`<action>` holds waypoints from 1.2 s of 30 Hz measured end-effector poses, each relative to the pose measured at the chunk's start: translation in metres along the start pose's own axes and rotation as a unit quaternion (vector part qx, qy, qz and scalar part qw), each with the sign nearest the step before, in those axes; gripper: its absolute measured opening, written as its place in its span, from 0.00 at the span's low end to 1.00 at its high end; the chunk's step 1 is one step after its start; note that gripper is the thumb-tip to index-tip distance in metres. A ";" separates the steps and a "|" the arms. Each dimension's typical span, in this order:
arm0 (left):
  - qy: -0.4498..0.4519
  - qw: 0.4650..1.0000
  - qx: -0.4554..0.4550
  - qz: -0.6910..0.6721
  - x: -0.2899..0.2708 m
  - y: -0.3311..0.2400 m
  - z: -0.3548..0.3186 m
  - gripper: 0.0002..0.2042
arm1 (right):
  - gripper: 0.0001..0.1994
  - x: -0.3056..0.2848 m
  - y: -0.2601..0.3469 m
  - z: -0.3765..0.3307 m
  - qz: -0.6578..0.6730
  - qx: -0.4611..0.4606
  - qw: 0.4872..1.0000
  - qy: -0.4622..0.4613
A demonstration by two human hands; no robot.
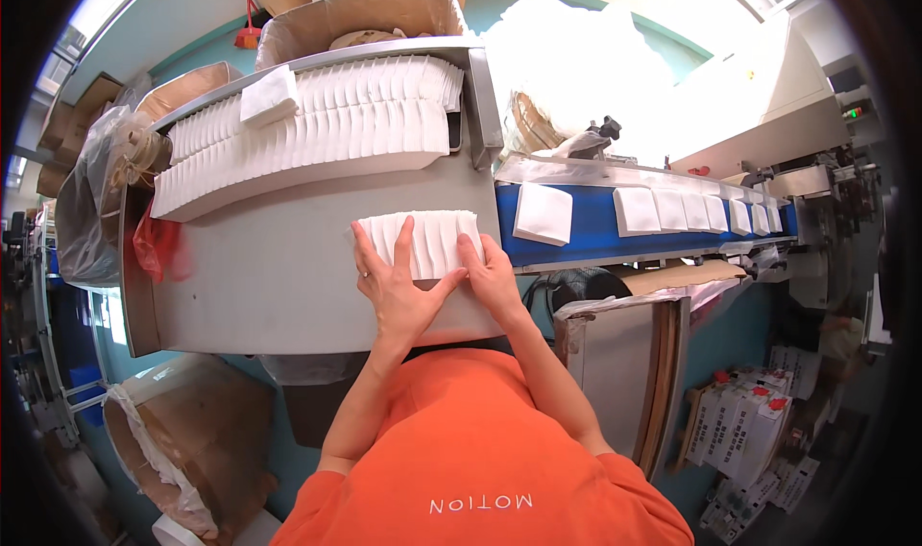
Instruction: Organizing and stacking folded paper products from a production line conveyor.
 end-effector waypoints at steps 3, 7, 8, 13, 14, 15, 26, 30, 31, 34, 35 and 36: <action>-0.019 1.000 -0.021 -0.003 0.002 0.012 0.002 0.43 | 0.18 -0.008 -0.031 -0.008 0.191 0.166 0.967 0.032; -0.019 0.999 -0.024 -0.011 0.002 0.020 0.003 0.43 | 0.15 -0.041 -0.038 -0.019 0.245 0.200 0.948 -0.042; -0.015 1.000 -0.020 -0.015 0.002 0.018 0.003 0.43 | 0.12 -0.048 -0.029 -0.014 0.230 0.176 0.956 -0.049; -0.003 1.000 -0.003 -0.019 0.004 0.006 0.002 0.43 | 0.13 -0.035 0.026 0.004 -0.177 0.013 0.984 0.012; 0.004 1.000 -0.006 -0.020 0.004 0.004 0.003 0.44 | 0.13 -0.015 0.025 0.005 -0.176 0.058 0.980 0.067; 0.011 1.000 -0.009 -0.020 0.005 0.003 0.004 0.44 | 0.14 -0.004 0.012 0.007 -0.069 0.097 0.988 0.097; 0.003 0.998 -0.017 -0.061 0.012 0.006 0.006 0.37 | 0.30 -0.048 -0.025 0.000 0.173 0.139 0.971 -0.086; -0.028 0.998 0.021 -0.053 0.007 -0.013 0.001 0.33 | 0.23 -0.002 0.008 -0.002 -0.063 0.031 0.998 -0.004; -0.027 0.999 0.004 -0.031 0.005 -0.011 0.001 0.33 | 0.23 -0.007 0.003 -0.001 -0.062 0.030 0.998 -0.005; -0.029 0.999 -0.014 -0.021 0.002 -0.002 0.004 0.33 | 0.17 -0.028 -0.031 -0.011 0.118 0.164 0.979 0.035; -0.032 0.999 -0.014 -0.033 0.002 0.001 0.004 0.32 | 0.17 -0.039 -0.029 -0.014 0.171 0.152 0.973 -0.015; -0.033 0.999 -0.016 -0.033 0.002 0.003 0.004 0.32 | 0.18 -0.048 -0.029 -0.016 0.223 0.140 0.963 -0.065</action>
Point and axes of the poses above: each hand's wrist, its own z-axis towards the middle knuckle, its own x-axis out of the palm, y = z × x, the point moved 9 cm from there along z, towards the middle knuckle, and after that the axes turned 15 degrees about z, right-handed, at the moved point
